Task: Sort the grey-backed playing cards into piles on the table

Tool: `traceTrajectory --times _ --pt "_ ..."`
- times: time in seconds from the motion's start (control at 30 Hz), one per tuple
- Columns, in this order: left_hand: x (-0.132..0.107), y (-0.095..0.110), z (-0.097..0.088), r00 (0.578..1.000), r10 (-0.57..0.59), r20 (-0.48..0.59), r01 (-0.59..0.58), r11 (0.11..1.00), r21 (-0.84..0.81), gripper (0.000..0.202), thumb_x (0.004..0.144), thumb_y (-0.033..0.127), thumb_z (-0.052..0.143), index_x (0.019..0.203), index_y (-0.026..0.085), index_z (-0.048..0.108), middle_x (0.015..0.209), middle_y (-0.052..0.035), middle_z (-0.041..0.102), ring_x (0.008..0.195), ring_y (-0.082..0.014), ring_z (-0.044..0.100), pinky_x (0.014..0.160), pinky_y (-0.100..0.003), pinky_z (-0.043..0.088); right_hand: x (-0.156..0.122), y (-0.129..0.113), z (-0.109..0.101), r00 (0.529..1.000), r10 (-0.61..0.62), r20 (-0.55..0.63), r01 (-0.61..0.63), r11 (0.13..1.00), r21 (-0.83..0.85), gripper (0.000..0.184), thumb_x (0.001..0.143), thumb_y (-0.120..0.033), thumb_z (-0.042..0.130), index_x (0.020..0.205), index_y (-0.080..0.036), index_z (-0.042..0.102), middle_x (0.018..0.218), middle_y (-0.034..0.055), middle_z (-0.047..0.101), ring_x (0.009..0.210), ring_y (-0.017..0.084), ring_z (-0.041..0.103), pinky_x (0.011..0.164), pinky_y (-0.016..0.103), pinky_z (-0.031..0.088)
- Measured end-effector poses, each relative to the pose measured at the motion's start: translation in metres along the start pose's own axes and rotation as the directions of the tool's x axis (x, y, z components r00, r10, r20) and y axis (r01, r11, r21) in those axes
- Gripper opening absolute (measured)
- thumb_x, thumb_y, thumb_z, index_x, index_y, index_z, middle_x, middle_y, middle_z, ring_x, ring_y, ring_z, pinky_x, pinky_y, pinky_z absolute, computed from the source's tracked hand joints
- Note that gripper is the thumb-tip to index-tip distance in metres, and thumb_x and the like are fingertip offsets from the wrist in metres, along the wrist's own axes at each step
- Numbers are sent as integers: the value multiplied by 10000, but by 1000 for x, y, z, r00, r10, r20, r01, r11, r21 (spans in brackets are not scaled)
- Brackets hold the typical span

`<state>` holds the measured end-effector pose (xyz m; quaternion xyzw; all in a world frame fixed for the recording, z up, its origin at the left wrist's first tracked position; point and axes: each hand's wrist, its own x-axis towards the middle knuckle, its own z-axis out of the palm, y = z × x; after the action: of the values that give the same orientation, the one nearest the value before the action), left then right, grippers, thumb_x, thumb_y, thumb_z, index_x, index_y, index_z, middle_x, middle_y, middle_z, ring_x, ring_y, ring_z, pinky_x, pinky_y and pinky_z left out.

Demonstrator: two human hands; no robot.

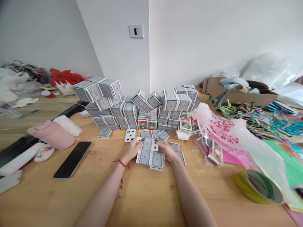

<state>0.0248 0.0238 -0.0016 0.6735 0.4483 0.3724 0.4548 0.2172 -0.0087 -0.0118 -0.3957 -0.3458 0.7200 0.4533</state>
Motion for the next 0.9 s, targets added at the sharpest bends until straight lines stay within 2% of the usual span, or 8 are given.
traceTrajectory --times 0.1,0.17,0.3,0.47,0.6,0.73,0.9 --pt "5 -2 -3 996 -29 -82 29 1000 4 263 778 401 428 751 147 492 615 25 472 584 -111 433 546 -222 340 -2 -4 -4 998 -1 67 -4 997 83 274 648 -414 639 747 -163 593 674 37 628 603 163 574 601 282 426" --pt "9 -3 -3 996 -14 -93 14 1000 -3 269 771 409 435 735 148 490 601 33 455 567 -104 417 539 -219 332 -1 -5 -4 998 -2 60 -2 997 78 255 638 -383 660 749 -162 597 660 33 628 592 157 574 595 275 424" --pt "14 -5 1 998 30 -54 -32 998 -48 254 768 396 444 761 149 503 662 19 499 619 -112 444 575 -222 351 3 -5 3 999 -2 37 1 1000 30 280 617 -345 697 816 -172 603 686 19 623 607 145 577 607 272 429" --pt "15 -5 4 1000 24 9 -23 990 -136 214 775 363 439 774 157 497 706 8 521 661 -122 457 608 -226 368 13 -1 10 997 -71 28 71 997 27 241 581 -303 730 660 -162 551 630 -13 577 584 119 552 626 278 439" --pt "17 -6 3 1000 19 7 -17 981 -193 210 789 356 420 773 161 495 740 0 523 694 -125 458 647 -229 375 21 3 9 993 -112 42 110 993 34 269 558 -301 743 685 -163 550 649 -13 582 604 131 560 655 313 445" --pt "20 -8 3 998 42 47 -35 991 -128 228 784 370 427 714 159 479 680 15 492 645 -115 436 602 -223 362 21 0 8 988 -133 82 133 991 2 317 570 -350 730 785 -175 574 728 12 607 683 158 584 688 326 440" --pt "21 -8 4 998 64 18 -64 998 -27 263 791 393 410 708 154 481 637 23 469 602 -108 415 559 -218 338 15 -7 11 986 -115 117 124 990 -69 353 595 -383 701 856 -184 569 788 41 616 753 180 585 681 312 446"
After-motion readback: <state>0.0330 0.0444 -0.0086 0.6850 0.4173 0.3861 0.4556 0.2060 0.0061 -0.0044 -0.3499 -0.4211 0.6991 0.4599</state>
